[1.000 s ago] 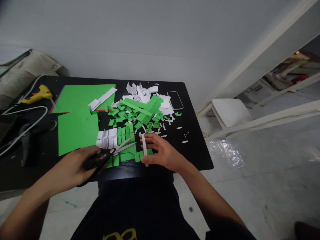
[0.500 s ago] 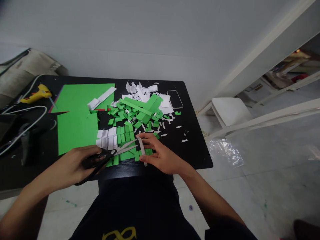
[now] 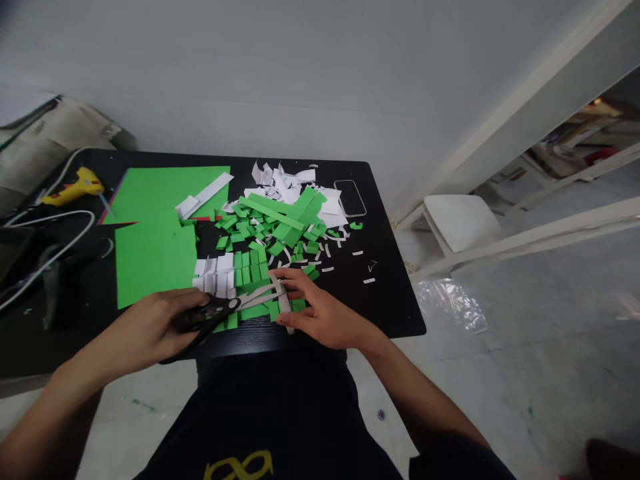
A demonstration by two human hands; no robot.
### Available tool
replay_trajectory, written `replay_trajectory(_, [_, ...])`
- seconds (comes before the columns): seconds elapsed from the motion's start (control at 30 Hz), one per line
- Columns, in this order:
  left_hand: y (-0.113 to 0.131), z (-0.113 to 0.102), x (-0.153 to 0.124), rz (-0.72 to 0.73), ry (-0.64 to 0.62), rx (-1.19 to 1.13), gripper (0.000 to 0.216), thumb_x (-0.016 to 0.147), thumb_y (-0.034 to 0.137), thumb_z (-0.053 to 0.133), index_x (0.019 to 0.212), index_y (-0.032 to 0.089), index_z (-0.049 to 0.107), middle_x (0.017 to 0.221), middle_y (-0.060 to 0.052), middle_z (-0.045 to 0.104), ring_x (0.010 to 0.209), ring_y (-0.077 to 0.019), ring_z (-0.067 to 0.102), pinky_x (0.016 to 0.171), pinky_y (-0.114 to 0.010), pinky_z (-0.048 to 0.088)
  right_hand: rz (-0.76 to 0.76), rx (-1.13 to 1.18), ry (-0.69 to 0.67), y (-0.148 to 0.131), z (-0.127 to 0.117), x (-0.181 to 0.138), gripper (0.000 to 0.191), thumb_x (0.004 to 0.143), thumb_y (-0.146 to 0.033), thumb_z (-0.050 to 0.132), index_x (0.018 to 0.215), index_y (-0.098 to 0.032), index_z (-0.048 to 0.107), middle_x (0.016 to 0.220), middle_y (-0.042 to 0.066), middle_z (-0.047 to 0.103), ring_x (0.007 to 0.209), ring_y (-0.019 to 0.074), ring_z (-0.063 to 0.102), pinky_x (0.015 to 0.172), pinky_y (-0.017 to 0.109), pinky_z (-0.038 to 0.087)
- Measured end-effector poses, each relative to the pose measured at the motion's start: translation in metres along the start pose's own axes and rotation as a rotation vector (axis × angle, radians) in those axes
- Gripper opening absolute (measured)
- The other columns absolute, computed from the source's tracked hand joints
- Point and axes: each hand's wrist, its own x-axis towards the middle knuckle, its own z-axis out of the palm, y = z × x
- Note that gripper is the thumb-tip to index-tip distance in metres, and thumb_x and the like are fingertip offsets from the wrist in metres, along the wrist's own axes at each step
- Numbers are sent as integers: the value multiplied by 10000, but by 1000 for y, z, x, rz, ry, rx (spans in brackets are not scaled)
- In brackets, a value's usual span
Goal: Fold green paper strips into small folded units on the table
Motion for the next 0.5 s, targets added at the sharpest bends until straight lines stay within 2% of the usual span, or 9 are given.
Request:
replay_trajectory(0.17, [1,-1,0,-11,-6,11,160,830,311,549,889,222,668,849,-56,721,754,-237,663,690,-338,436,-3,-4,4,1,-1,0,699,1017,-355,732,1610,-436,371,1596,81,487,1526,312,482,1124,553,599])
replay_trajectory(0.5, [-3,0,-1,-9,-7,2,123,821,292,538,793,228,639,748,-40,688,635,-197,600,631,-333,388,-16,-11,-4,3,-2,0,694,1005,-365,749,1600,-443,399,1622,73,462,1583,327,405,1117,544,610])
